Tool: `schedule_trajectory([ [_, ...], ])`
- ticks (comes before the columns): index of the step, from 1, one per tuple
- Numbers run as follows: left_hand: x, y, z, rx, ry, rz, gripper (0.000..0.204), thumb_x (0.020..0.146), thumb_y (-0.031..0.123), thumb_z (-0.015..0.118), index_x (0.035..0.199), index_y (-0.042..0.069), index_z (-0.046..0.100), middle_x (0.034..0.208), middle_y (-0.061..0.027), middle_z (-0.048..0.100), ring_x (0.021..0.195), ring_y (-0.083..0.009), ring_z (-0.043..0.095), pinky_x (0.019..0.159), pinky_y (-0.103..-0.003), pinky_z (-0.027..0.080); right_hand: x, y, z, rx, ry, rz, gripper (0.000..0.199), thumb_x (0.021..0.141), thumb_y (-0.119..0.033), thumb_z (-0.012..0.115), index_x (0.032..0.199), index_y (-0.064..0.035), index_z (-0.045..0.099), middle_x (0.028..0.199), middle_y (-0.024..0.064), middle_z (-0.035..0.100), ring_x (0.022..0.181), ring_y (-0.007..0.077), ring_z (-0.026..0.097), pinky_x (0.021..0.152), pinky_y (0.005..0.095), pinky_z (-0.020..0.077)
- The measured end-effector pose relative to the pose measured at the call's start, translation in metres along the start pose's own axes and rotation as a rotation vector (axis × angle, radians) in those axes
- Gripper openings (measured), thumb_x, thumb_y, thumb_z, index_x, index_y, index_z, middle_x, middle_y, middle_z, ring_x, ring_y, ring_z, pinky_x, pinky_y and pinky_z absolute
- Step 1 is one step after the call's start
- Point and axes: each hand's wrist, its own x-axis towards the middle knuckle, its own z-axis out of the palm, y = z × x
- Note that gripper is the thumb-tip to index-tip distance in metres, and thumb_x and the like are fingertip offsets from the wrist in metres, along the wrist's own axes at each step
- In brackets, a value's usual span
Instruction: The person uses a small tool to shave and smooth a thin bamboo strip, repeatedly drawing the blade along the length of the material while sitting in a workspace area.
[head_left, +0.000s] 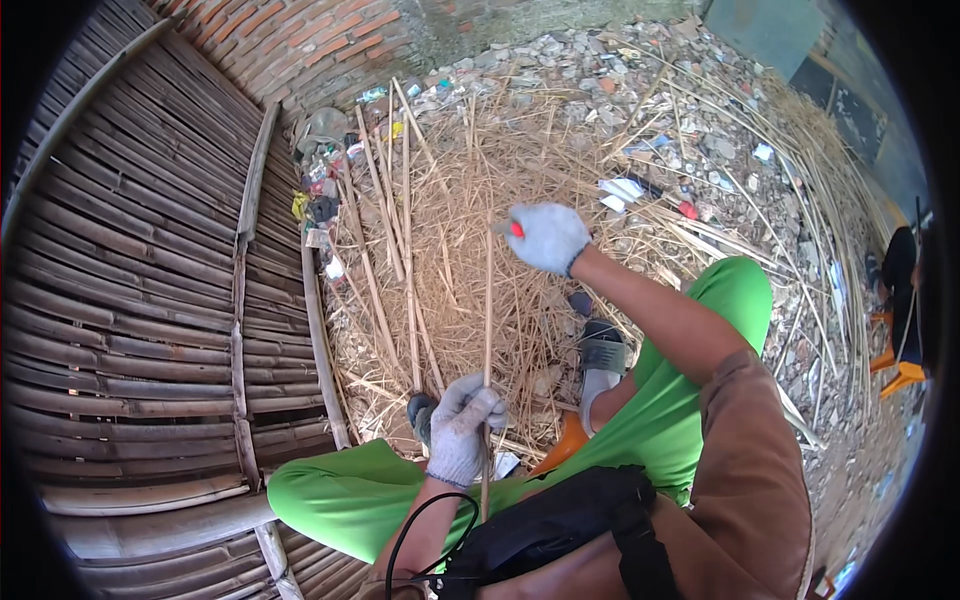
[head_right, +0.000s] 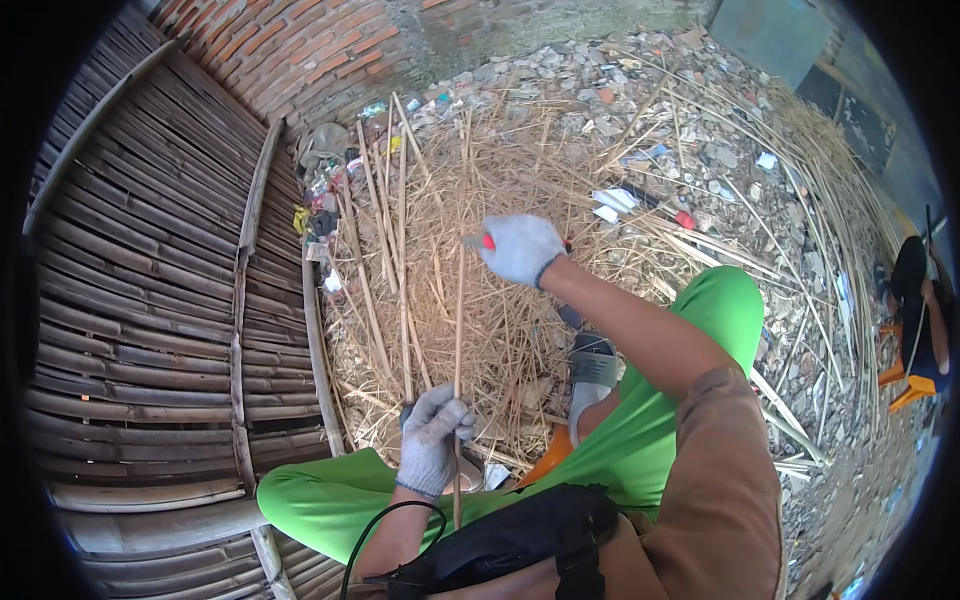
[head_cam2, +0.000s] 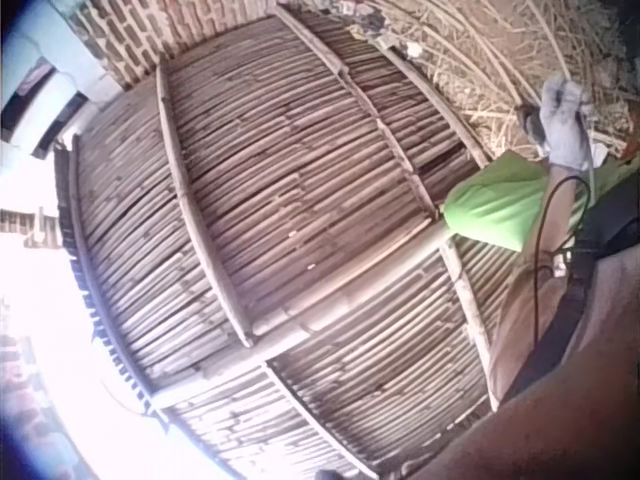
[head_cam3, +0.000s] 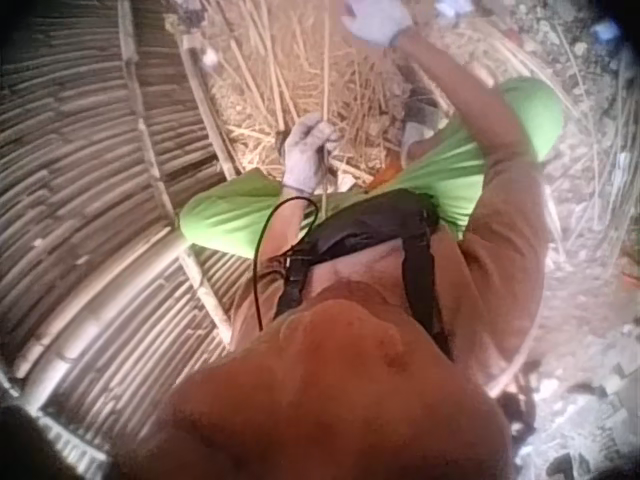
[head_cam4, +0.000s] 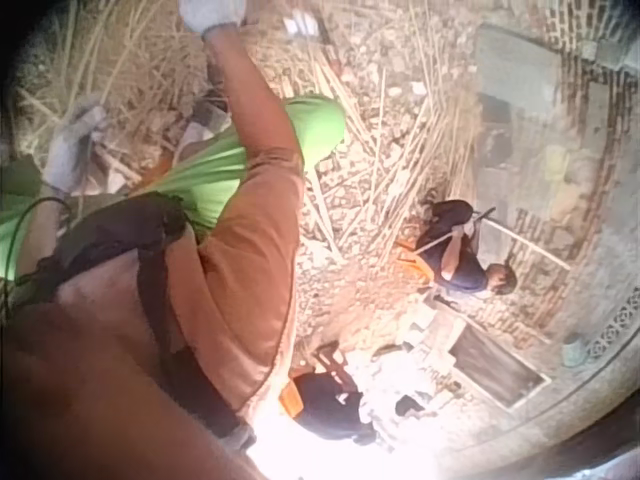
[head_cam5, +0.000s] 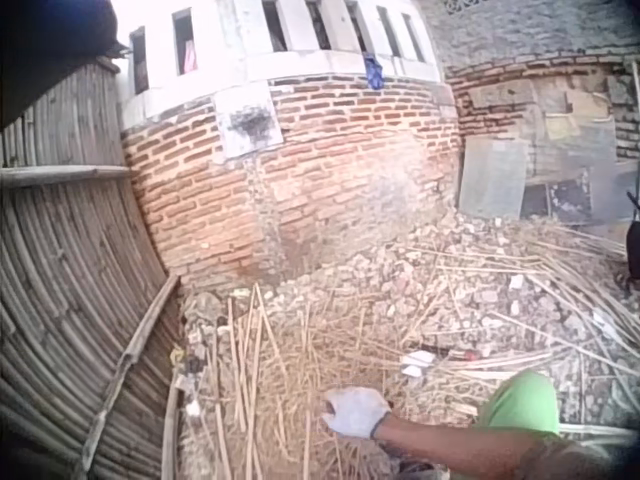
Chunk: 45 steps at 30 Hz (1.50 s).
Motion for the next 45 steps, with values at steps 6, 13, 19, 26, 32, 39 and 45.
schedule_trajectory([
  [6, 0.001, 0.002, -0.007, -0.024, 0.015, 0.049, 0.031, 0.105, 0.000, 0.068, 0.134, -0.004, 0.062, 0.099, -0.0113, 0.067, 0.086, -0.0189, 0.064, 0.072, -0.032, 0.053, -0.034, -0.038, 0.019, -0.043, -0.195, -0.291, 0.043, 0.105, -0.048, 0.056, 0.096, -0.0080, 0.071, 0.083, 0.0186, 0.076, 0.079, 0.0387, 0.077, 0.072, 0.0545, 0.0630],
  [13, -0.006, -0.006, -0.003, 0.010, 0.001, 0.058, 0.030, 0.102, -0.001, 0.071, 0.130, -0.005, 0.063, 0.099, -0.0110, 0.065, 0.082, -0.0192, 0.062, 0.071, -0.031, 0.051, -0.016, -0.026, 0.018, -0.078, -0.099, -0.183, 0.039, 0.101, -0.045, 0.061, 0.096, -0.0076, 0.072, 0.089, 0.0185, 0.078, 0.087, 0.0394, 0.078, 0.078, 0.0545, 0.0633],
  [19, -0.014, -0.005, 0.008, 0.022, -0.008, 0.047, 0.033, 0.104, 0.003, 0.071, 0.134, -0.006, 0.063, 0.098, -0.0090, 0.068, 0.079, -0.0158, 0.063, 0.070, -0.030, 0.052, 0.035, 0.023, 0.008, -0.118, 0.074, 0.000, 0.038, 0.099, -0.042, 0.061, 0.102, -0.0078, 0.076, 0.101, 0.0215, 0.080, 0.095, 0.0415, 0.078, 0.085, 0.0557, 0.0620],
  [26, -0.003, 0.001, 0.004, 0.018, -0.015, 0.013, 0.034, 0.102, 0.007, 0.071, 0.132, -0.006, 0.064, 0.104, -0.0120, 0.069, 0.076, -0.0159, 0.063, 0.065, -0.029, 0.050, 0.010, 0.009, 0.011, 0.812, -0.182, 0.178, 0.056, 0.105, -0.058, 0.061, 0.096, -0.0038, 0.072, 0.071, 0.0076, 0.069, 0.061, 0.0194, 0.067, 0.056, 0.0375, 0.0544],
  [32, -0.004, 0.013, 0.019, 0.252, -0.053, 0.010, 0.032, 0.112, 0.019, 0.062, 0.135, -0.002, 0.062, 0.096, -0.0071, 0.069, 0.073, -0.0115, 0.063, 0.066, -0.026, 0.054, -0.005, -0.014, -0.004, 0.977, -0.334, 0.183, 0.043, 0.104, -0.045, 0.071, 0.104, -0.0020, 0.071, 0.078, 0.0011, 0.064, 0.051, 0.0075, 0.050, 0.045, 0.0265, 0.0439],
  [39, -0.053, 0.016, -0.001, 0.743, -0.247, -0.109, 0.041, 0.114, 0.029, 0.060, 0.140, -0.003, 0.058, 0.085, -0.0051, 0.065, 0.072, -0.0132, 0.063, 0.064, -0.029, 0.054, 0.048, 0.064, -0.066, 1.060, 0.228, 0.313, 0.044, 0.102, -0.048, 0.072, 0.100, -0.0045, 0.072, 0.076, 0.0037, 0.068, 0.059, 0.0112, 0.061, 0.051, 0.0293, 0.0504],
  [45, -0.085, -0.005, -0.007, 0.703, -0.110, -0.108, 0.041, 0.114, 0.029, 0.061, 0.142, -0.001, 0.062, 0.087, -0.0006, 0.064, 0.069, -0.0090, 0.060, 0.060, -0.026, 0.050, 0.047, 0.110, -0.070, 1.159, 0.435, 0.291, 0.046, 0.103, -0.050, 0.067, 0.093, -0.0056, 0.076, 0.075, 0.0014, 0.068, 0.057, 0.0111, 0.060, 0.053, 0.0303, 0.0497],
])
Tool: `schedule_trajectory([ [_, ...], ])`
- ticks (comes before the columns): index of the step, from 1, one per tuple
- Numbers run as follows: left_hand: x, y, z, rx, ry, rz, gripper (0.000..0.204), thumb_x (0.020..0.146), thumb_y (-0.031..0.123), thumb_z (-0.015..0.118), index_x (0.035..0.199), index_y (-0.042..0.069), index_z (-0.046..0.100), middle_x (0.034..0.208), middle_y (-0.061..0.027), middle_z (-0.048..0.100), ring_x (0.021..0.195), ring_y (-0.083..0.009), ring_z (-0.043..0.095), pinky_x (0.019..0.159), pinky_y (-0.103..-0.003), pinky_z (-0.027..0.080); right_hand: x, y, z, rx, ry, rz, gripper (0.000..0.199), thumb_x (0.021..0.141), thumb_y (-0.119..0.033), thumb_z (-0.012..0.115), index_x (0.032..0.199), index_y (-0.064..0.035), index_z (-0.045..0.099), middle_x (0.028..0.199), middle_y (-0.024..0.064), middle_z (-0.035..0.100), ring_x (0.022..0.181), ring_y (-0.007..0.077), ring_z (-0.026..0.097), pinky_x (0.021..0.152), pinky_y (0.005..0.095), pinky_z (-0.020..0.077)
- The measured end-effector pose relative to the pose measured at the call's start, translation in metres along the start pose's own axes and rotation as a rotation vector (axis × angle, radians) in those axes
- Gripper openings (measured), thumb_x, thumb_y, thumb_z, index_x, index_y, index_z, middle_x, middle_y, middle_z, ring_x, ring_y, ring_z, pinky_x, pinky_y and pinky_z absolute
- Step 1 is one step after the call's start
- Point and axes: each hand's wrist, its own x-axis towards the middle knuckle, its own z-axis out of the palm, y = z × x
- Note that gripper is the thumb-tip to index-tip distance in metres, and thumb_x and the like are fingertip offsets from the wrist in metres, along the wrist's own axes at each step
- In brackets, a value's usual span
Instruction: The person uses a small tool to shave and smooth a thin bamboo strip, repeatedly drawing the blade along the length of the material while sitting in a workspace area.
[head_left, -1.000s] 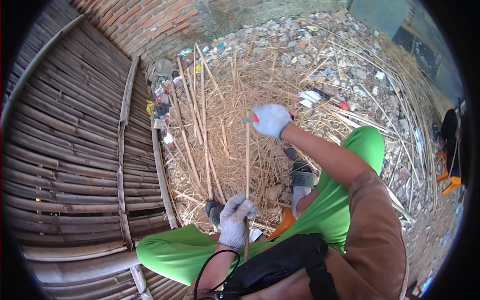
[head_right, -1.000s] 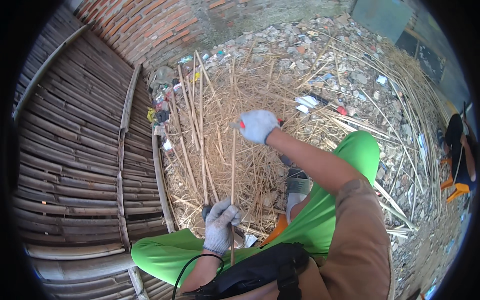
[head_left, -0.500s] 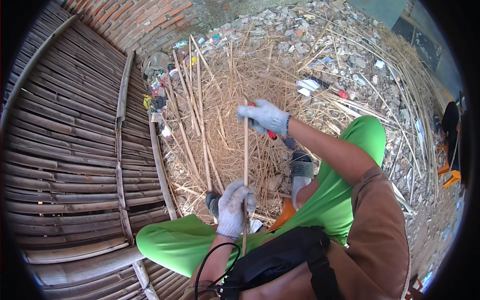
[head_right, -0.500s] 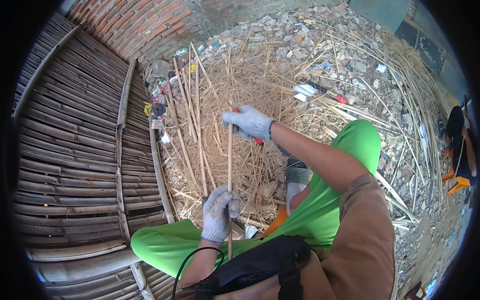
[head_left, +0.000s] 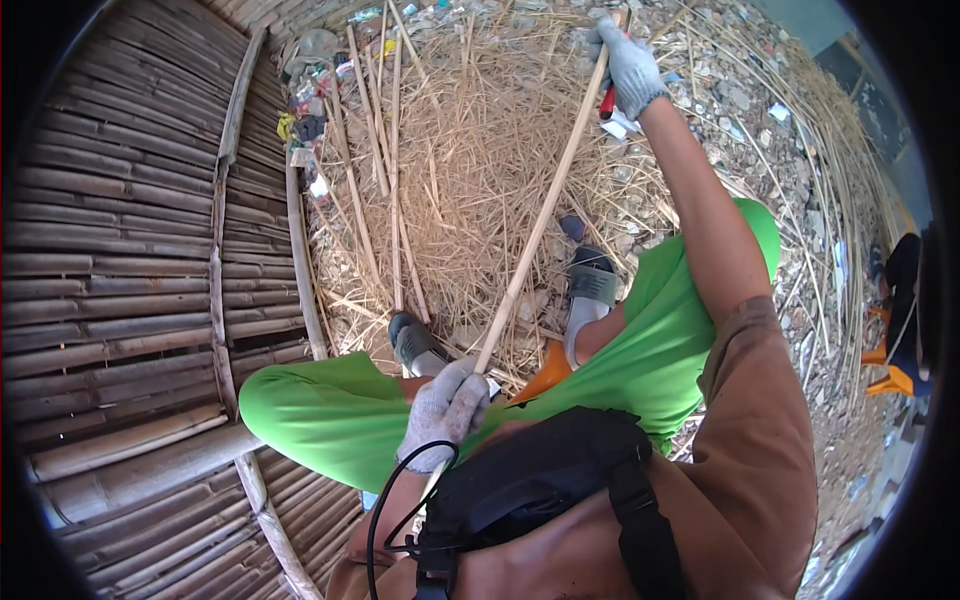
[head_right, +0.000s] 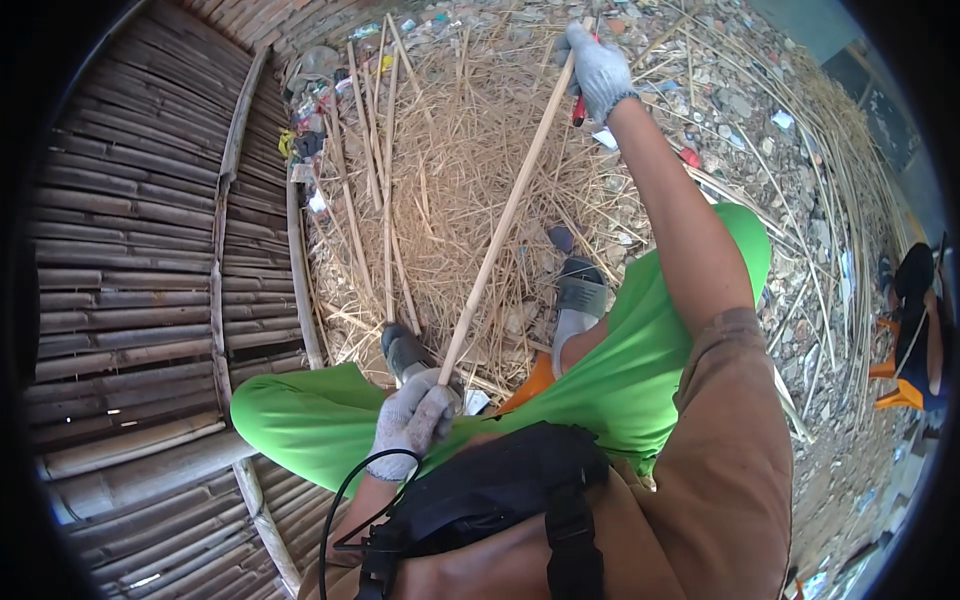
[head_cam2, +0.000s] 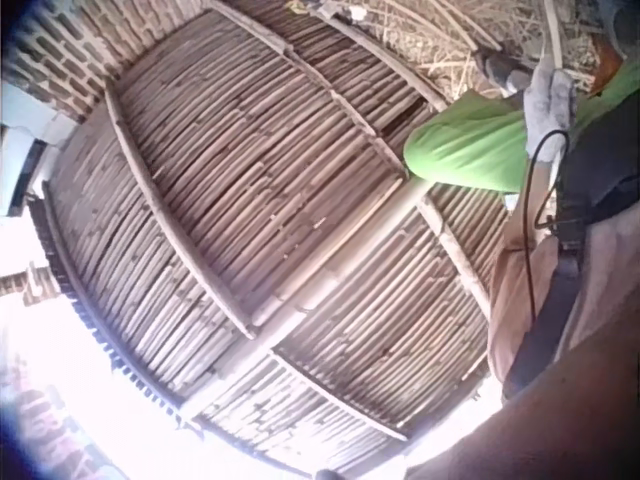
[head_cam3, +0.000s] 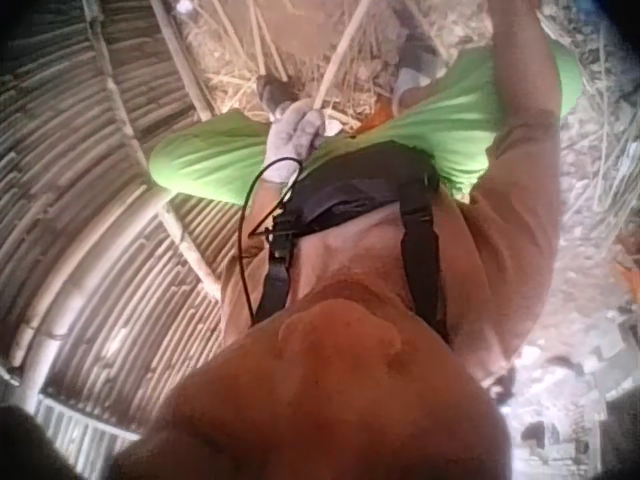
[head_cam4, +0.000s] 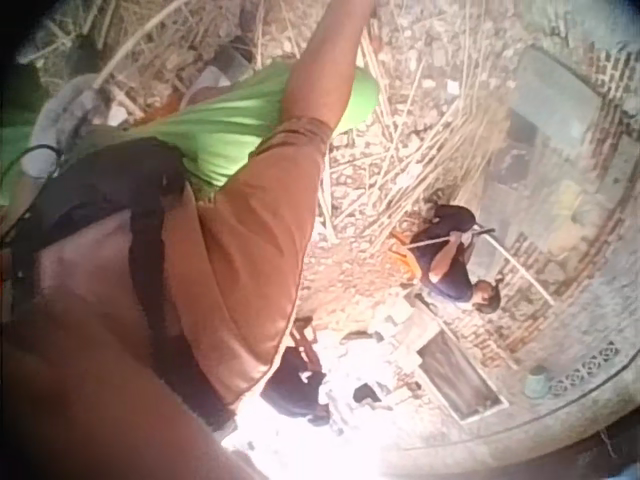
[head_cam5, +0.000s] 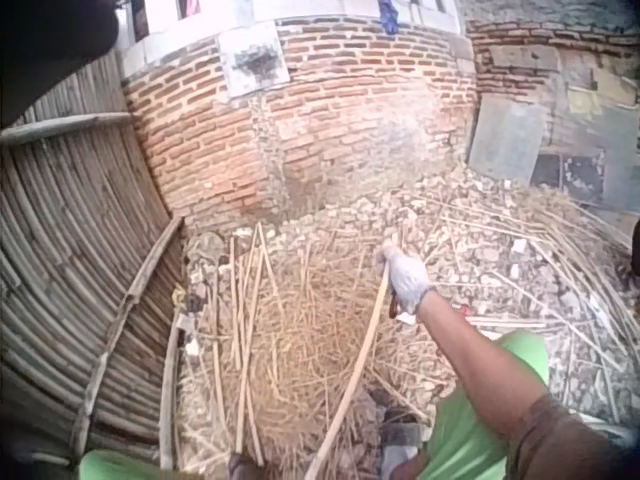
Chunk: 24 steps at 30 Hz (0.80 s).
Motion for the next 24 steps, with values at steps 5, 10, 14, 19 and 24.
schedule_trajectory([
  [5, 0.002, -0.002, 0.003, 0.038, 0.119, 0.077, 0.040, 0.112, 0.030, 0.062, 0.140, 0.001, 0.064, 0.086, 0.0013, 0.065, 0.063, -0.0069, 0.058, 0.055, -0.024, 0.047, -0.060, -0.020, 0.036, -0.087, -0.218, 0.010, 0.049, 0.105, -0.055, 0.065, 0.094, -0.0078, 0.074, 0.072, -0.0008, 0.065, 0.055, 0.0091, 0.058, 0.051, 0.0282, 0.0471],
  [10, 0.005, 0.018, 0.002, -0.175, 0.095, 0.051, 0.037, 0.113, 0.030, 0.059, 0.136, 0.001, 0.063, 0.078, 0.0019, 0.058, 0.054, -0.0076, 0.050, 0.048, -0.024, 0.040, -0.129, -0.026, 0.070, -0.096, -0.562, 0.080, 0.054, 0.104, -0.059, 0.069, 0.108, -0.0053, 0.071, 0.074, 0.0011, 0.065, 0.055, 0.0100, 0.059, 0.050, 0.0281, 0.0478],
  [14, 0.001, 0.031, -0.007, -0.625, -0.094, 0.142, 0.037, 0.116, 0.032, 0.055, 0.130, -0.001, 0.061, 0.070, 0.0030, 0.042, 0.048, -0.0086, 0.038, 0.043, -0.026, 0.033, -0.195, -0.063, 0.094, -0.156, -0.927, 0.109, 0.050, 0.104, -0.056, 0.070, 0.108, -0.0063, 0.070, 0.074, -0.0009, 0.064, 0.056, 0.0092, 0.059, 0.051, 0.0273, 0.0483],
  [19, -0.013, 0.037, -0.021, -0.932, -0.454, 0.260, 0.039, 0.116, 0.033, 0.056, 0.135, -0.001, 0.060, 0.070, 0.0031, 0.043, 0.049, -0.0091, 0.040, 0.044, -0.026, 0.033, -0.248, -0.088, 0.113, -0.151, -1.000, 0.123, 0.039, 0.104, -0.046, 0.075, 0.100, -0.0075, 0.069, 0.072, -0.0019, 0.061, 0.058, 0.0083, 0.056, 0.054, 0.0280, 0.0480],
  [24, -0.024, 0.076, 0.004, -0.303, 0.141, 0.487, 0.047, 0.115, 0.036, 0.057, 0.137, -0.005, 0.058, 0.071, -0.0018, 0.056, 0.050, -0.0111, 0.049, 0.047, -0.026, 0.040, -0.268, -0.100, 0.106, -0.235, -0.915, 0.032, 0.033, 0.103, -0.039, 0.077, 0.102, -0.0071, 0.069, 0.067, -0.0033, 0.057, 0.053, 0.0069, 0.052, 0.049, 0.0275, 0.0421],
])
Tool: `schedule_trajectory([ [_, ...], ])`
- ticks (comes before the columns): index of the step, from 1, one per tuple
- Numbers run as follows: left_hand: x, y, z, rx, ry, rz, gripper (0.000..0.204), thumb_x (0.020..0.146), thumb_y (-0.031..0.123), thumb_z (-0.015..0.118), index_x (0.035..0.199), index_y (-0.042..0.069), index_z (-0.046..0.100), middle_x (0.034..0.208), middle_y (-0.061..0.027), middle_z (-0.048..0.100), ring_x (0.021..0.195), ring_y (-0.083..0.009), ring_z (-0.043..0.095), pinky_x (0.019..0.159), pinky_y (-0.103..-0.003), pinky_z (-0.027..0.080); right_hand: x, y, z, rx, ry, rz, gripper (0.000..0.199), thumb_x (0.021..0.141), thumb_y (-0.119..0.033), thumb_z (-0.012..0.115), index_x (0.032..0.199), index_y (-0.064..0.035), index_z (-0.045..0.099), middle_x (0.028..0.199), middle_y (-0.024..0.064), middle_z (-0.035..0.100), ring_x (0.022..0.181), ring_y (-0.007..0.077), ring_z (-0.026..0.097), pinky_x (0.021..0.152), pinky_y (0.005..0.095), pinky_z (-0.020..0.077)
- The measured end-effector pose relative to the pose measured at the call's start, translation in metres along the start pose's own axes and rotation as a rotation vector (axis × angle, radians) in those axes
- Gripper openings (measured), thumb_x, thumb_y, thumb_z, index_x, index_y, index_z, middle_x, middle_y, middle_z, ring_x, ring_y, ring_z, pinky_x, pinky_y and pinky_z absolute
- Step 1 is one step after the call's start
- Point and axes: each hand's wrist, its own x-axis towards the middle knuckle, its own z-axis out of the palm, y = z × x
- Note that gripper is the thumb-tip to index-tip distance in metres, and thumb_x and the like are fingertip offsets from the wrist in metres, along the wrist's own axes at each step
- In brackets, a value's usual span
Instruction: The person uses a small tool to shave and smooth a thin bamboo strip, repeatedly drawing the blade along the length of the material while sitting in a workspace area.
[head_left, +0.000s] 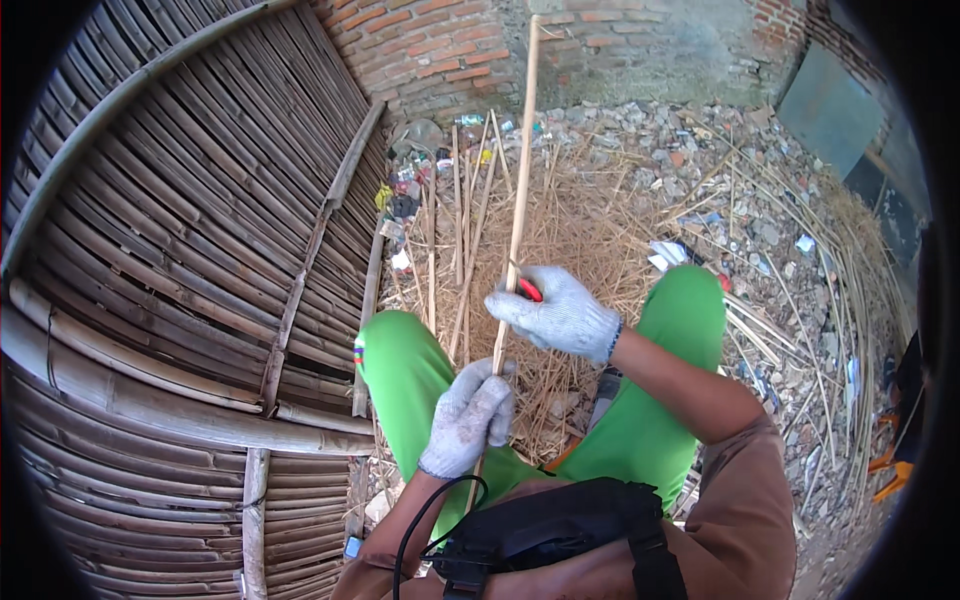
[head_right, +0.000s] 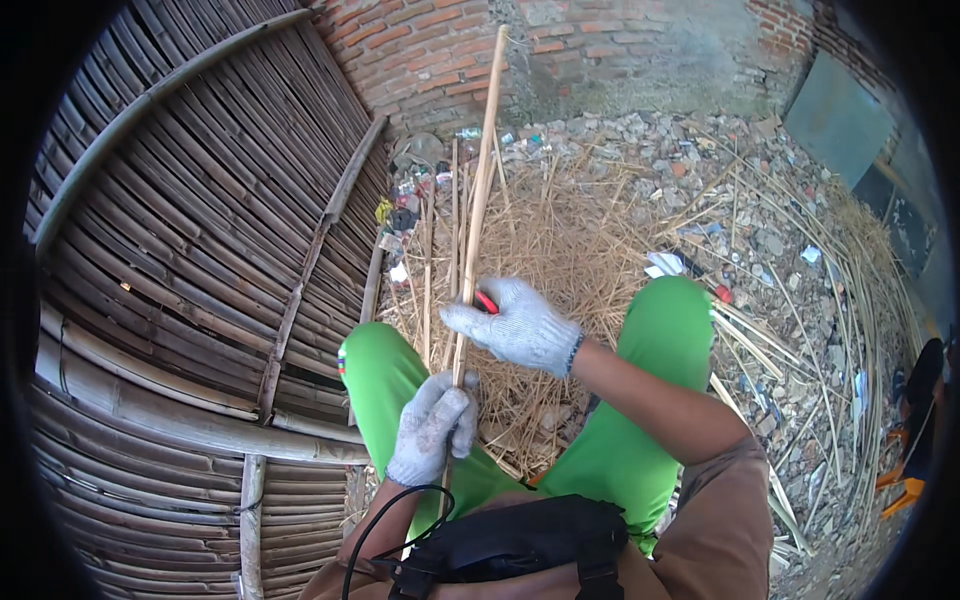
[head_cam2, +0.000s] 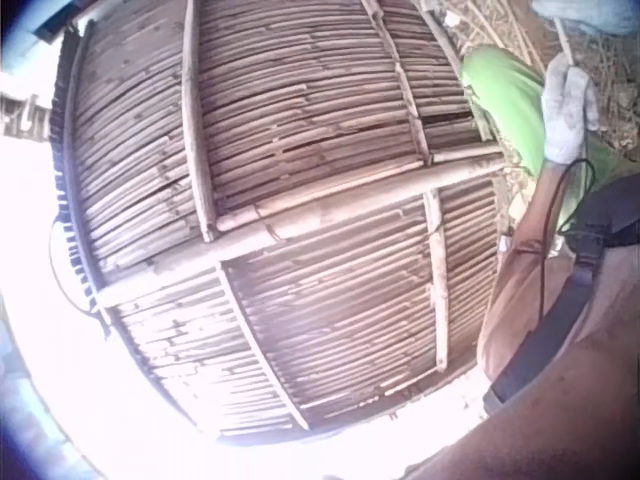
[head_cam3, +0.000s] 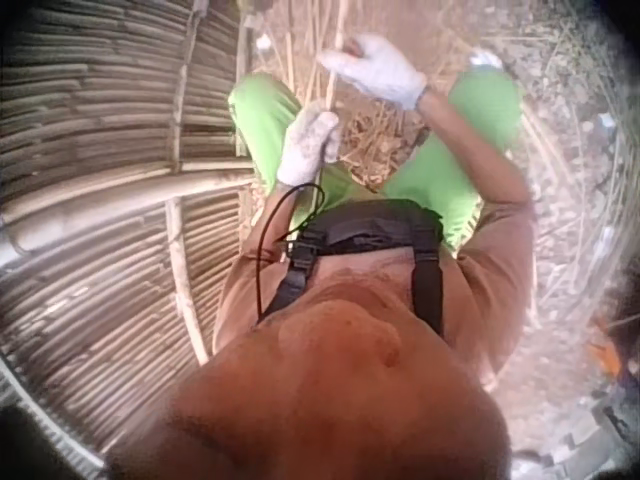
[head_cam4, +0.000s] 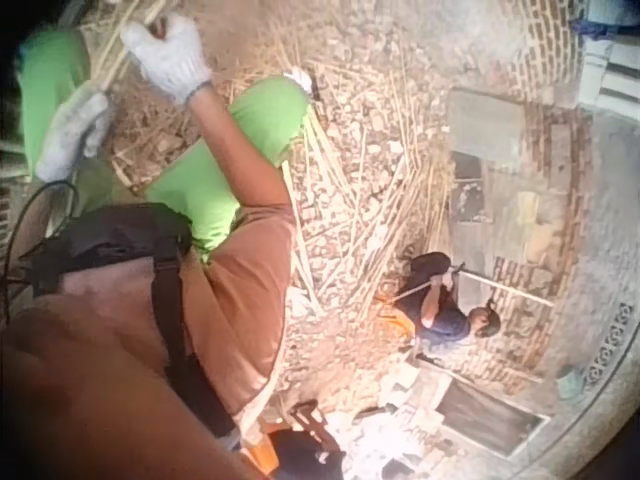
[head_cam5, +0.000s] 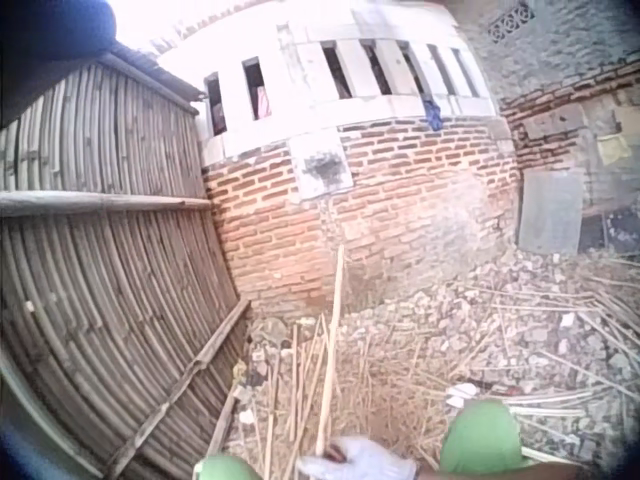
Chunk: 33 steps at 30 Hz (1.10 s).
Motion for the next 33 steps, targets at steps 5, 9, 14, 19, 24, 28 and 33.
schedule_trajectory([
  [5, -0.006, 0.005, -0.002, 0.012, -0.207, -0.022, 0.046, 0.115, 0.037, 0.058, 0.136, -0.004, 0.059, 0.069, -0.0012, 0.054, 0.049, -0.0097, 0.047, 0.046, -0.026, 0.040, -0.016, -0.048, -0.051, 0.205, 0.219, -0.135, 0.045, 0.103, -0.049, 0.076, 0.101, -0.0045, 0.073, 0.065, -0.0021, 0.056, 0.053, 0.0076, 0.050, 0.048, 0.0283, 0.0396],
  [9, -0.031, -0.006, -0.024, 0.028, -0.293, -0.095, 0.045, 0.114, 0.036, 0.059, 0.133, -0.005, 0.063, 0.068, -0.0024, 0.055, 0.047, -0.0102, 0.048, 0.046, -0.026, 0.039, -0.015, -0.079, -0.107, 0.174, 0.454, -0.288, 0.049, 0.104, -0.053, 0.072, 0.105, -0.0040, 0.074, 0.066, -0.0021, 0.058, 0.051, 0.0085, 0.053, 0.048, 0.0268, 0.0417],
  [14, -0.059, -0.023, -0.043, 0.071, -0.284, -0.178, 0.045, 0.113, 0.035, 0.062, 0.133, -0.005, 0.065, 0.068, -0.0038, 0.057, 0.051, -0.0112, 0.052, 0.047, -0.026, 0.040, -0.006, -0.083, -0.176, 0.164, 0.635, -0.384, 0.043, 0.105, -0.049, 0.071, 0.104, -0.0056, 0.073, 0.067, -0.0010, 0.061, 0.050, 0.0094, 0.054, 0.046, 0.0275, 0.0415],
  [19, -0.047, -0.011, -0.012, 0.140, -0.143, -0.197, 0.045, 0.112, 0.034, 0.062, 0.138, -0.003, 0.063, 0.080, -0.0023, 0.061, 0.058, -0.0095, 0.053, 0.053, -0.025, 0.042, 0.003, -0.050, -0.115, 0.114, 0.455, -0.189, 0.048, 0.105, -0.053, 0.070, 0.105, -0.0049, 0.071, 0.069, 0.0008, 0.062, 0.052, 0.0103, 0.057, 0.047, 0.0285, 0.0447],
  [24, -0.034, -0.017, -0.014, 0.498, -0.035, -0.134, 0.039, 0.115, 0.033, 0.055, 0.135, 0.002, 0.067, 0.077, -0.0007, 0.063, 0.060, -0.0090, 0.057, 0.057, -0.027, 0.047, 0.064, -0.005, -0.145, -0.396, 0.758, -0.282, 0.062, 0.105, -0.060, 0.060, 0.099, -0.0001, 0.074, 0.081, 0.0169, 0.076, 0.071, 0.0317, 0.072, 0.071, 0.0438, 0.0589],
  [28, -0.045, -0.039, -0.035, 0.617, 0.076, -0.062, 0.039, 0.114, 0.033, 0.056, 0.130, 0.000, 0.070, 0.074, -0.0035, 0.063, 0.061, -0.0120, 0.060, 0.060, -0.031, 0.050, 0.080, 0.014, -0.197, -0.679, 0.985, -0.151, 0.053, 0.104, -0.052, 0.060, 0.096, -0.0032, 0.077, 0.091, 0.0239, 0.076, 0.090, 0.0435, 0.075, 0.085, 0.0523, 0.0584],
  [33, -0.043, -0.050, -0.035, 0.620, 0.098, -0.062, 0.038, 0.114, 0.032, 0.056, 0.127, 0.000, 0.071, 0.072, -0.0039, 0.062, 0.063, -0.0126, 0.061, 0.062, -0.032, 0.051, 0.080, 0.085, -0.224, -0.827, 0.811, -0.231, 0.047, 0.099, -0.047, 0.068, 0.116, -0.0033, 0.076, 0.099, 0.0216, 0.079, 0.092, 0.0429, 0.076, 0.086, 0.0513, 0.0587],
])
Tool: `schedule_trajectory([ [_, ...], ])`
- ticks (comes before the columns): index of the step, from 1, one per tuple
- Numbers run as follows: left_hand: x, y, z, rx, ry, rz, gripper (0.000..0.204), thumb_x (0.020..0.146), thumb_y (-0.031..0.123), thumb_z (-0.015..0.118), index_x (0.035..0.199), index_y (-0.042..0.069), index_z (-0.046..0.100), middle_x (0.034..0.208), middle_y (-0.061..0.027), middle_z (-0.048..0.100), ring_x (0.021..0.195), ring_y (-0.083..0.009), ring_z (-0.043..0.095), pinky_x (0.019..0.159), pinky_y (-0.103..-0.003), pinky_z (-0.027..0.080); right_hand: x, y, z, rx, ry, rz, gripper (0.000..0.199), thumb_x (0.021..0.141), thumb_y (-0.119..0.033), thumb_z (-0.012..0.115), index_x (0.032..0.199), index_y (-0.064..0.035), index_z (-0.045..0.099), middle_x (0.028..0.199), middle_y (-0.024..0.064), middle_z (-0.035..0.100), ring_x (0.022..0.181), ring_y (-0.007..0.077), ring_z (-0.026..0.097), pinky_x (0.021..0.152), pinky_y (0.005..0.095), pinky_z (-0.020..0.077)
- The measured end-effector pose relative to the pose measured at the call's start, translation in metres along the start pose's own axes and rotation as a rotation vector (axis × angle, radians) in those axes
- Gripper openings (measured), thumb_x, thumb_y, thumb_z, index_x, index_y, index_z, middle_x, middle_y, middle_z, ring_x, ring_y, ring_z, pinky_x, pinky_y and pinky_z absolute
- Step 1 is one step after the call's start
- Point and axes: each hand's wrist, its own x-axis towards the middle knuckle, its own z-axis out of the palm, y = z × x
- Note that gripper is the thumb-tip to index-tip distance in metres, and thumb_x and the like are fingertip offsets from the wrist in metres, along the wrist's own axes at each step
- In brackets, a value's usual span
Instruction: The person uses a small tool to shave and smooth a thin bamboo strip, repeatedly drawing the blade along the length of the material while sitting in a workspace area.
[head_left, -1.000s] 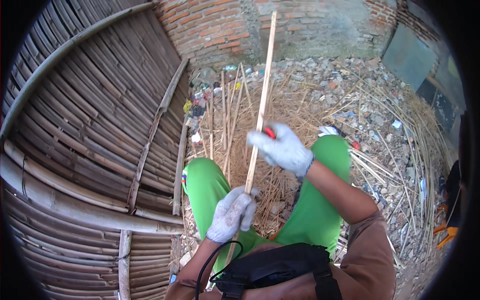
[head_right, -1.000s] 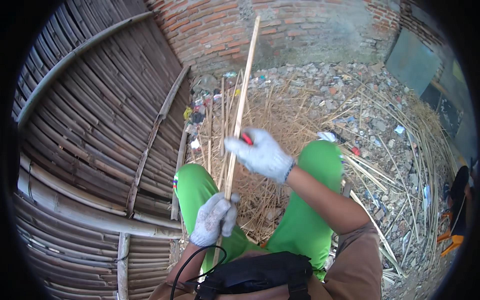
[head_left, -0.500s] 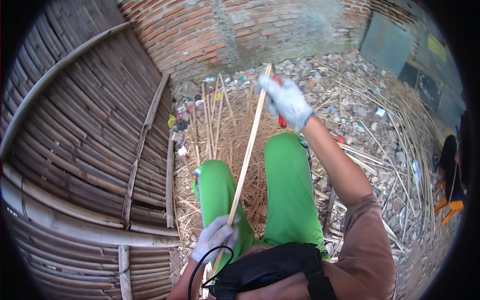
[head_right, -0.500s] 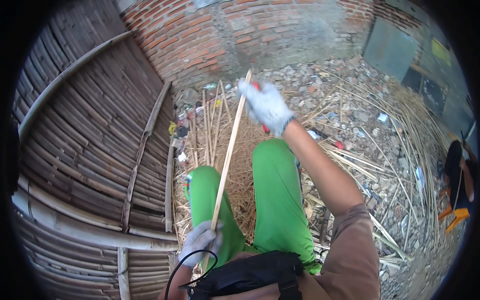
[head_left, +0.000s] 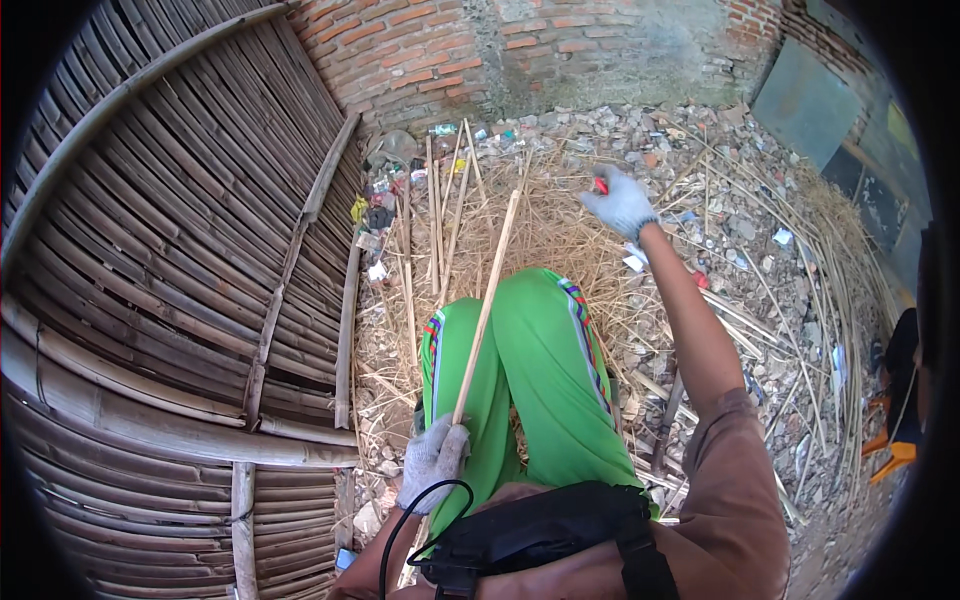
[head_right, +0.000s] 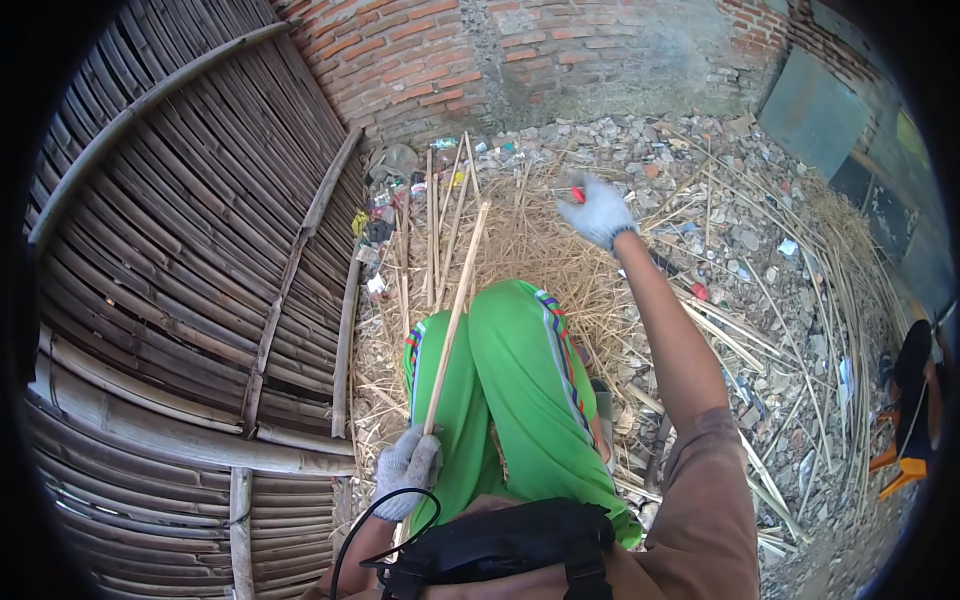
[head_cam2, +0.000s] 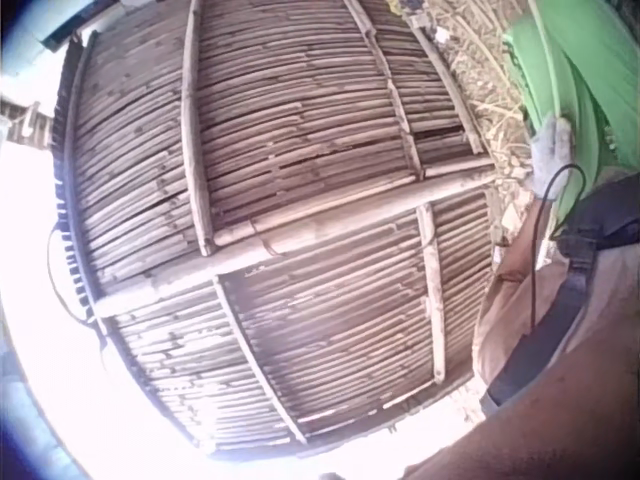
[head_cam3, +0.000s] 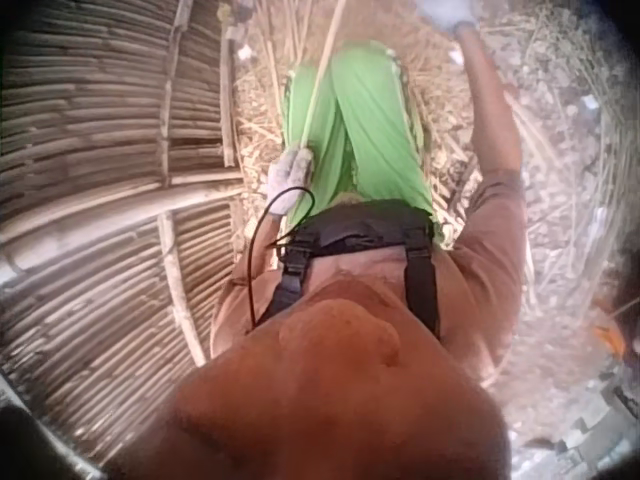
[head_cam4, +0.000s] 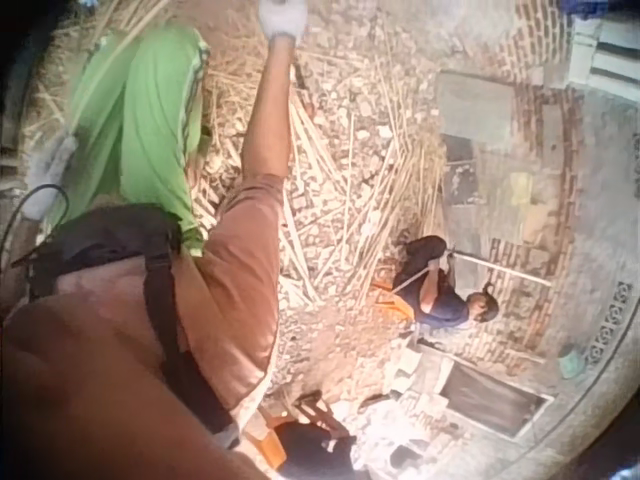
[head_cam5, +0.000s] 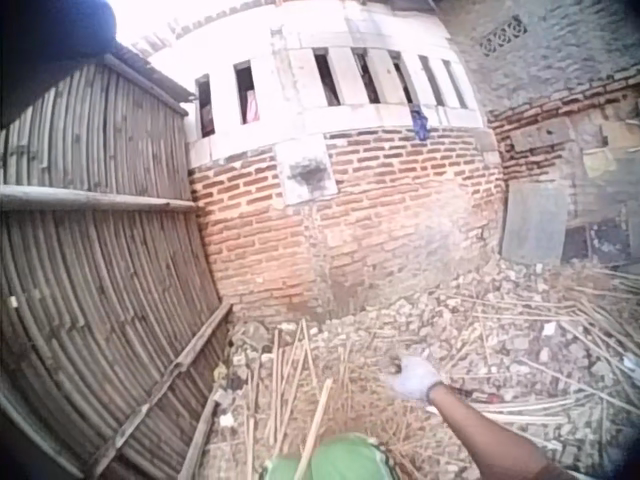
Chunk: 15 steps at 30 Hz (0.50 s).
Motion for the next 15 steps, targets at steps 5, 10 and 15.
schedule_trajectory([
  [5, 0.006, -0.004, -0.005, 0.025, 0.015, 0.007, 0.038, 0.114, 0.035, 0.059, 0.131, 0.003, 0.071, 0.071, -0.0003, 0.063, 0.060, -0.0098, 0.061, 0.056, -0.030, 0.050, -0.026, -0.107, -0.013, 0.592, -0.392, 0.263, 0.063, 0.097, -0.061, 0.073, 0.119, -0.0017, 0.075, 0.091, 0.0109, 0.075, 0.085, 0.0188, 0.069, 0.081, 0.0378, 0.0568],
  [10, 0.015, 0.005, 0.002, 0.149, 0.055, 0.149, 0.036, 0.113, 0.031, 0.059, 0.128, 0.001, 0.072, 0.071, -0.0041, 0.065, 0.063, -0.0122, 0.064, 0.061, -0.031, 0.053, 0.001, -0.108, -0.005, 0.427, -0.451, 0.102, 0.062, 0.097, -0.063, 0.074, 0.105, -0.0014, 0.077, 0.087, 0.0073, 0.072, 0.078, 0.0142, 0.063, 0.073, 0.0353, 0.0542],
  [15, 0.012, -0.016, -0.004, 0.142, 0.080, 0.109, 0.036, 0.112, 0.031, 0.060, 0.128, 0.001, 0.073, 0.073, -0.0058, 0.066, 0.064, -0.0135, 0.063, 0.062, -0.033, 0.053, 0.016, -0.090, 0.019, 0.242, -0.242, -0.103, 0.054, 0.097, -0.056, 0.075, 0.103, -0.0023, 0.078, 0.086, 0.0146, 0.076, 0.081, 0.0269, 0.071, 0.079, 0.0435, 0.0567],
])
